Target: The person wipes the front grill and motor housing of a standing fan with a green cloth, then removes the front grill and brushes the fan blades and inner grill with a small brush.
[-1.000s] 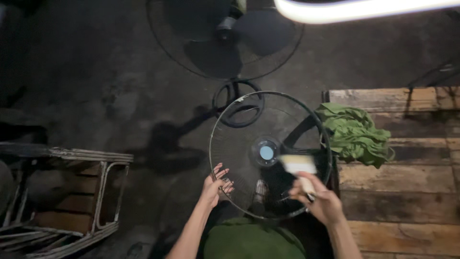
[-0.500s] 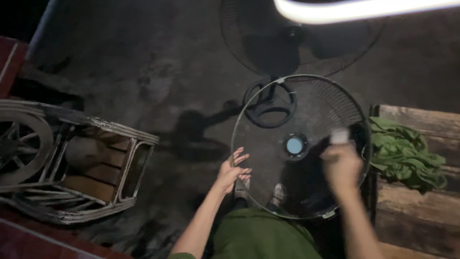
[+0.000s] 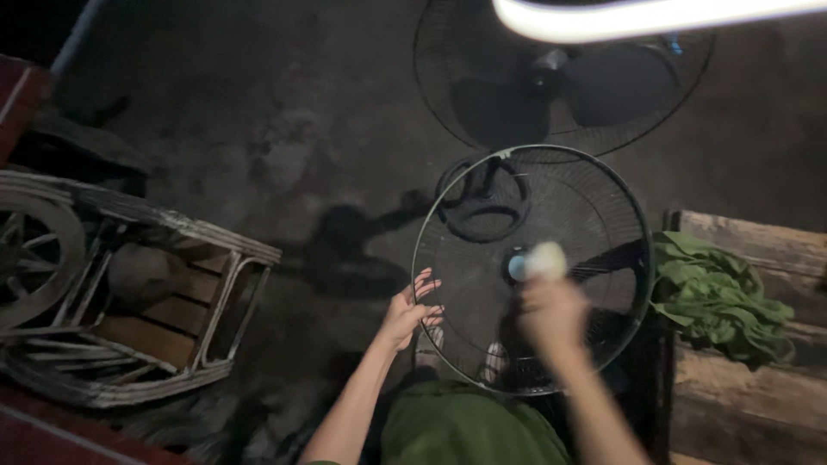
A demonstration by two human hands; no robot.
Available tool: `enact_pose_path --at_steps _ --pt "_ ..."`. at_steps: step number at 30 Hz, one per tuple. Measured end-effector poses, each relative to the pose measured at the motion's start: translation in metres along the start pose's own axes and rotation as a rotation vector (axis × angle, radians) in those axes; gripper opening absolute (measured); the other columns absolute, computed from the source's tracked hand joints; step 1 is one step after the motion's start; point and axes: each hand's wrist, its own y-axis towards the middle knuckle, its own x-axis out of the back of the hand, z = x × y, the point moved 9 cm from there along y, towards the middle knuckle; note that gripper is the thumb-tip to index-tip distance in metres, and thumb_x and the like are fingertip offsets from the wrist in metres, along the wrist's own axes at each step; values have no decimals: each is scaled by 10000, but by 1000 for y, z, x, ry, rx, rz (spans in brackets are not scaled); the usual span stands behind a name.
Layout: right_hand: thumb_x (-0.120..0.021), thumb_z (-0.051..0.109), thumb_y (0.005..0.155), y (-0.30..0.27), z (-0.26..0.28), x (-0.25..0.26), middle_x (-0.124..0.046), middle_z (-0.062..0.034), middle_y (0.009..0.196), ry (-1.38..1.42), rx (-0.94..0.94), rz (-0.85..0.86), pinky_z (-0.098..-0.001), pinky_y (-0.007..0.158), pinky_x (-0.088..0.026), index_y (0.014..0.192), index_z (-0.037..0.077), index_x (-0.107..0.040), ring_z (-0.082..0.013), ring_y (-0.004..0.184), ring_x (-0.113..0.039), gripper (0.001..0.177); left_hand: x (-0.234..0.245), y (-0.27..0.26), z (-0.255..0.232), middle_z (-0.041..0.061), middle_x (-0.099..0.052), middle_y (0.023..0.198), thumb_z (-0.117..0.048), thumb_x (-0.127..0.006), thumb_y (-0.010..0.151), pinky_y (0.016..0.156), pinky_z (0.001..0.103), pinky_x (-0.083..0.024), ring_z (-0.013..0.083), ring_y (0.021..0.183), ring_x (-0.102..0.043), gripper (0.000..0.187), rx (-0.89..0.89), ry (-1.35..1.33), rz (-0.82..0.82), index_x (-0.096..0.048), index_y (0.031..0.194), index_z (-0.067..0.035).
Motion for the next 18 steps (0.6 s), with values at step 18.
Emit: enact_pose_path --at_steps 18 --pt "-741 93 807 -6 94 -8 -780 -101 928 581 320 325 -370 764 -623 863 84 -753 -229 857 -764 58 -8 -1 -22 264 -478 1628 162 -505 822 816 318 -574 213 1093 -679 889 -147 -51 55 -352 1675 -35"
